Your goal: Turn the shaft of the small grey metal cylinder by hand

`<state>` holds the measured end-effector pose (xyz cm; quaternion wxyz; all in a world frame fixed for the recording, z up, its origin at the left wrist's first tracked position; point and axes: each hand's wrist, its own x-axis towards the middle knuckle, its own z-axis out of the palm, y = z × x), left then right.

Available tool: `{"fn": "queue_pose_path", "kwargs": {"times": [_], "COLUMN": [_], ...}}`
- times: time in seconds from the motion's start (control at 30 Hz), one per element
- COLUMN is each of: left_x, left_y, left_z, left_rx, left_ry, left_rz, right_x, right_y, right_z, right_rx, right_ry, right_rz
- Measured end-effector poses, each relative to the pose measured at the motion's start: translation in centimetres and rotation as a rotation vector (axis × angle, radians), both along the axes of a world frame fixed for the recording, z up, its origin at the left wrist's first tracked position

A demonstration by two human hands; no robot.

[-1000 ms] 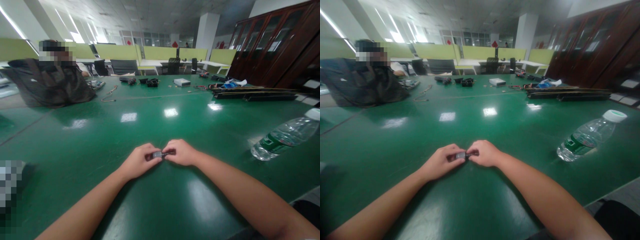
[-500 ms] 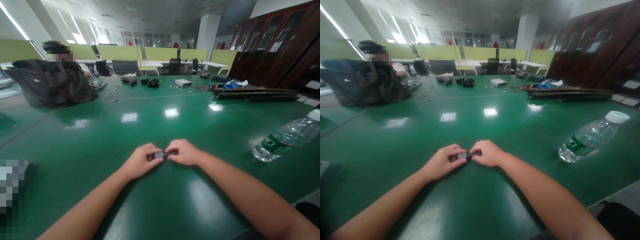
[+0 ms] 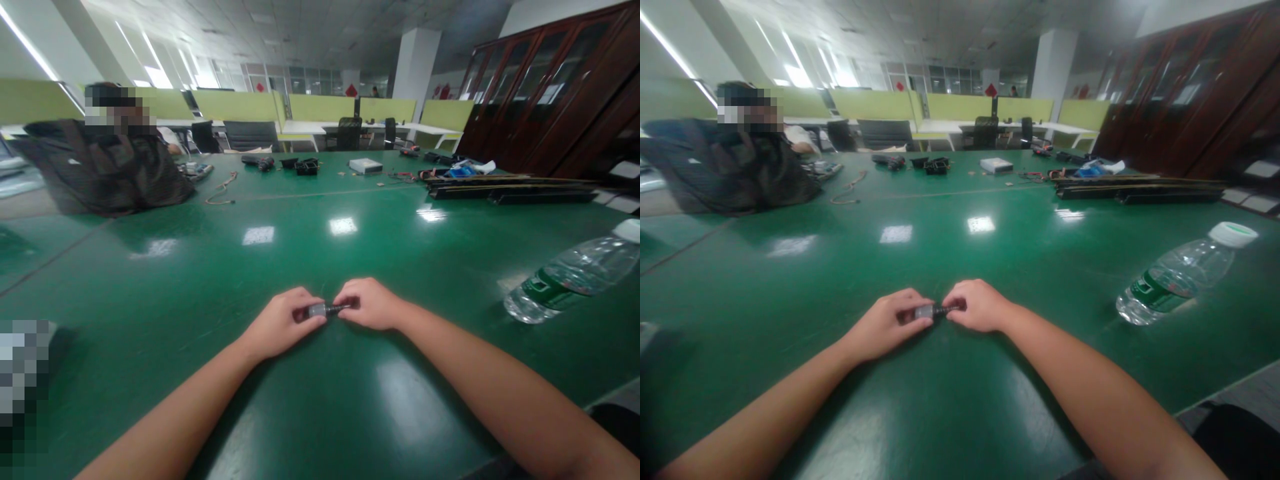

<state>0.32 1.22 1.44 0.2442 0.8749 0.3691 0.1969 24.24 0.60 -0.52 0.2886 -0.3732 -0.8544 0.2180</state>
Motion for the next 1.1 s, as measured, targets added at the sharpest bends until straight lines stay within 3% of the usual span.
{"fn": "queue_pose_path", "kwargs": {"times": [0.57,1.1], "left_x": [0.0,0.1], "left_y": [0.0,-0.1], "left_z": [0.0,0.2], "left_rx": [0.006,0.002], "left_ry": [0.003,0.006], "left_rz": [0.000,0.010], "right_x": [0.7,3.6], "right_y": [0.1,0.9], "right_z": [0.3,0.9], "right_rx": [0.051,-0.124], "right_ry": [-0.031,-0.079], "right_rz": [-0.005,-0.074]}}
